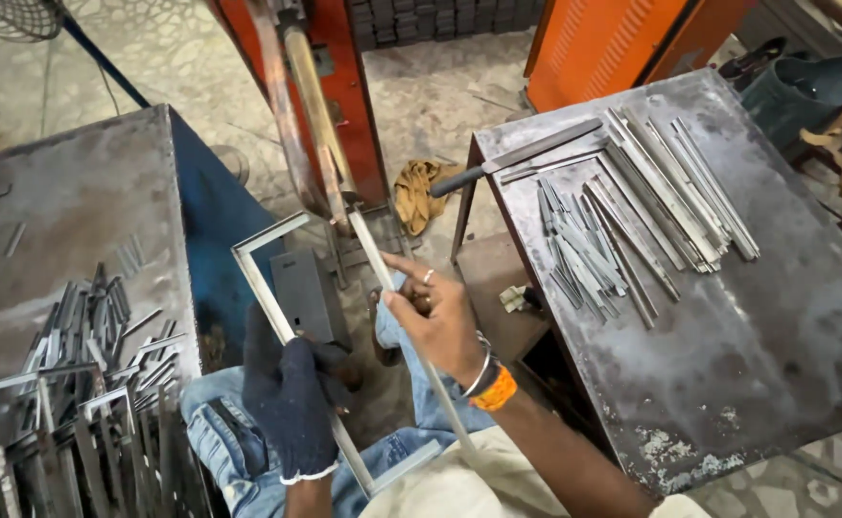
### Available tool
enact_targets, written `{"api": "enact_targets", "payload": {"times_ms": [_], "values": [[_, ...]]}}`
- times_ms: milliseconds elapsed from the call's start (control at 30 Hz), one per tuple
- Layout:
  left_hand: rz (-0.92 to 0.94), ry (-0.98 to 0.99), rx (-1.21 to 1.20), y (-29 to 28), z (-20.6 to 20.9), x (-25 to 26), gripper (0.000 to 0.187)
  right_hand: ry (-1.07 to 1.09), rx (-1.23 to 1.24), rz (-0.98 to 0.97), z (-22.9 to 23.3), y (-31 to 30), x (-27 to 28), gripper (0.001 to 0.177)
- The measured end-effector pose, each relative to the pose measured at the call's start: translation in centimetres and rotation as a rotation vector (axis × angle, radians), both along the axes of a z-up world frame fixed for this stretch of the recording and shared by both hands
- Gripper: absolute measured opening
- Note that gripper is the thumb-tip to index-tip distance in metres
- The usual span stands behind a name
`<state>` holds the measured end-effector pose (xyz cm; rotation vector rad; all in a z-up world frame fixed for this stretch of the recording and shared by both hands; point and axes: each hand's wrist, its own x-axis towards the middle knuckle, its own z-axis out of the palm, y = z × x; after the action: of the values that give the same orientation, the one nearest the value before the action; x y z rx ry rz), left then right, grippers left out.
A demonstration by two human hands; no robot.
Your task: Assembling and spot-welding rectangular metal frames from metal strips.
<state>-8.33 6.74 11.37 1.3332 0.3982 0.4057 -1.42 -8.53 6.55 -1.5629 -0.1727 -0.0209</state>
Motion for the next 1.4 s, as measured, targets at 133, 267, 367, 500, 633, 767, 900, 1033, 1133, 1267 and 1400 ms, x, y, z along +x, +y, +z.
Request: {"api": "enact_targets", "payload": {"times_ms": [133, 267, 367, 500, 633, 767, 900, 1033, 1133, 1267, 1400], "values": [[0.013, 0.047, -0.044, -0.4, -1.6, -0.7, 0.061, -0.027, 0.124, 0.041, -0.1, 1.4, -0.7, 0.046], [0.028, -0.006, -0.052, -0.7, -1.7, -0.9, 0.062, 0.016, 0.114, 0.041, -0.6, 2.4, -0.4, 0.046], [-0.026, -0.026, -0.044, -0.8, -1.5, -1.0, 0.061, -0.017, 0.076, 0.014, -1.1, 2.7, -0.4, 0.045], [-0.048, 0.016, -0.003, -0.7, -1.4, -0.8, 0.060, -0.008, 0.081, 0.008, -0.9, 2.9, -0.4, 0.045], [-0.030, 0.040, 0.015, -0.5, -1.6, -0.7, 0.059, -0.006, 0.066, 0.004, -0.6, 2.9, -0.3, 0.045], [-0.026, 0.103, -0.022, -0.4, -1.2, -0.6, 0.060, 0.012, 0.048, 0.002, -0.5, 3.0, -0.4, 0.046], [-0.031, 0.096, -0.022, -0.1, -2.1, -0.6, 0.060, 0.026, 0.066, 0.011, -0.2, 2.8, -0.7, 0.049], [-0.040, 0.027, -0.050, -0.8, -2.1, -0.8, 0.060, -0.019, -0.041, -0.021, -0.2, 3.0, -0.9, 0.046], [0.003, 0.051, -0.013, -1.9, -1.0, -1.2, 0.059, -0.028, 0.098, -0.046, 0.0, 2.8, -1.2, 0.043], [0.043, -0.003, 0.114, -4.4, -1.9, -1.6, 0.060, -0.043, -0.305, -0.007, 3.9, 0.0, 0.0, 0.044], [0.083, -0.129, 0.508, -7.0, -6.3, -1.4, 0.045, -0.484, -0.909, 0.179, 5.1, -2.9, 4.5, 0.038]]}}
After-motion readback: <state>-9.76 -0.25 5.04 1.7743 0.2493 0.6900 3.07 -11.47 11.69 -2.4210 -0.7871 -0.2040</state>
